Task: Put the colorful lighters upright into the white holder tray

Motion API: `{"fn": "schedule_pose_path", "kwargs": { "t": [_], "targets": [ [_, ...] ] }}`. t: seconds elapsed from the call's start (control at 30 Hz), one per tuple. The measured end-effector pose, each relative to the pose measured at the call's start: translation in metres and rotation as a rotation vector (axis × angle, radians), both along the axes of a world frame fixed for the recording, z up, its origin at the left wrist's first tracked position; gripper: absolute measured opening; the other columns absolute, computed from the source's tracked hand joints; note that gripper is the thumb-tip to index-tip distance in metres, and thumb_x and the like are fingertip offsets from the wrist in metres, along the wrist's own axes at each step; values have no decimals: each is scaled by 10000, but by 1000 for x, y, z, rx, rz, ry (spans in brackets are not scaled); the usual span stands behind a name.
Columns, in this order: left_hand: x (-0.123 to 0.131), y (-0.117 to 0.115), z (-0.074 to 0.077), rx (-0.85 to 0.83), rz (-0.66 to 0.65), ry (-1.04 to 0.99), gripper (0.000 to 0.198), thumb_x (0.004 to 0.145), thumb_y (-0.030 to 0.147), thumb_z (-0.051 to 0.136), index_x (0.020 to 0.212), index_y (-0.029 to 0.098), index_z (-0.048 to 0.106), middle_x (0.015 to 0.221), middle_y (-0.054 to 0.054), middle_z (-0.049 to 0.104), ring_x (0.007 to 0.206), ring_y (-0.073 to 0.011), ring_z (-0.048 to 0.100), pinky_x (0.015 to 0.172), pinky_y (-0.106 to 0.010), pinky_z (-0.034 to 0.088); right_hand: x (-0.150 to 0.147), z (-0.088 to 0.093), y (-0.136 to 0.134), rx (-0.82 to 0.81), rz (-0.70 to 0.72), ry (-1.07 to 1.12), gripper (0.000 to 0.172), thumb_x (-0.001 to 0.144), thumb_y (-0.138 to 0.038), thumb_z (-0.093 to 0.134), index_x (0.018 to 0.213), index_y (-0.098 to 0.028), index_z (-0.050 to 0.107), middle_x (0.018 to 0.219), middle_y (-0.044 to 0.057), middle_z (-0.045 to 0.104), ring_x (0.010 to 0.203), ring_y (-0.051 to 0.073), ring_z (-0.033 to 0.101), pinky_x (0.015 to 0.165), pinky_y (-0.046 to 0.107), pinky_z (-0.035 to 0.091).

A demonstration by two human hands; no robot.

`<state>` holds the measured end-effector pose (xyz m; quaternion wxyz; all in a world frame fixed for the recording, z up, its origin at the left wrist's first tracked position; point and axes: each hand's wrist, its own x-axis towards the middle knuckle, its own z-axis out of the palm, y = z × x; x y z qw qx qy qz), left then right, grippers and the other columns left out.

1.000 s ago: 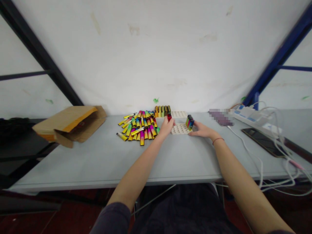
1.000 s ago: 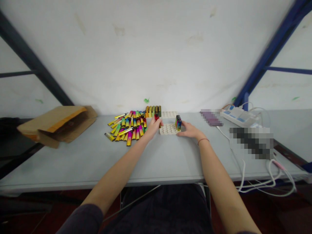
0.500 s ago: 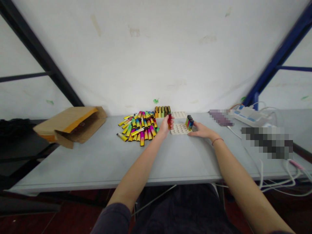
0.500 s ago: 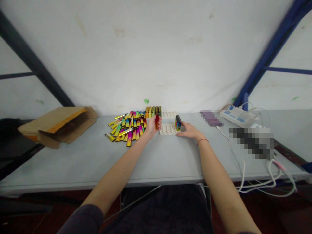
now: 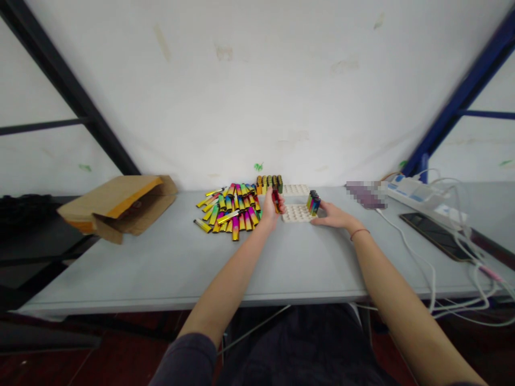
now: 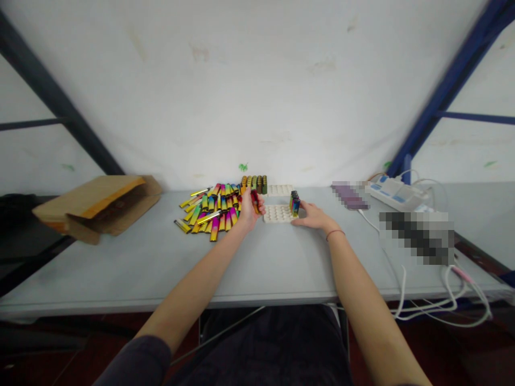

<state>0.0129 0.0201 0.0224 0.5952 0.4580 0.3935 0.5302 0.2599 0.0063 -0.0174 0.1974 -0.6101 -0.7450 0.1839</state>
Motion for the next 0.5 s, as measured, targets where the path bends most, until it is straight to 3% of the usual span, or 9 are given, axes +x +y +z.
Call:
{"fn": "schedule_pose_path", "kwargs": {
  "t": [0.1,0.2,0.37,0.5],
  "targets": [
    [0,-4,1,-121,-5,-215,491,954,584,341,645,210,412,503,55,358,375,-57,271,391,-202,218,0,0,0,11,3,13,785,713,-503,802,1375,-159,558,1381,159,635,1250,380,595,1084,494,455],
    [0,-7,6,-177,40,-278,482,952,529,343,595,208,382,445,85,230,344,-50,158,369,-196,124,1,0,0,30,14,35,768,707,-478,816,1363,-165,569,1342,147,663,1219,365,616,1065,473,469],
    [-1,-9,12,-214,80,-297,443,957,412,300,571,205,358,436,84,186,347,-53,113,377,-184,87,2,-2,1,34,17,28,768,708,-479,811,1368,-171,566,1339,143,665,1215,358,620,1057,465,475],
    [1,-9,9,-207,86,-306,445,947,452,314,577,209,363,441,86,186,352,-57,115,381,-191,89,2,-3,2,39,12,21,761,712,-491,803,1364,-177,568,1339,143,664,1218,366,616,1054,486,475]
  ]
}}
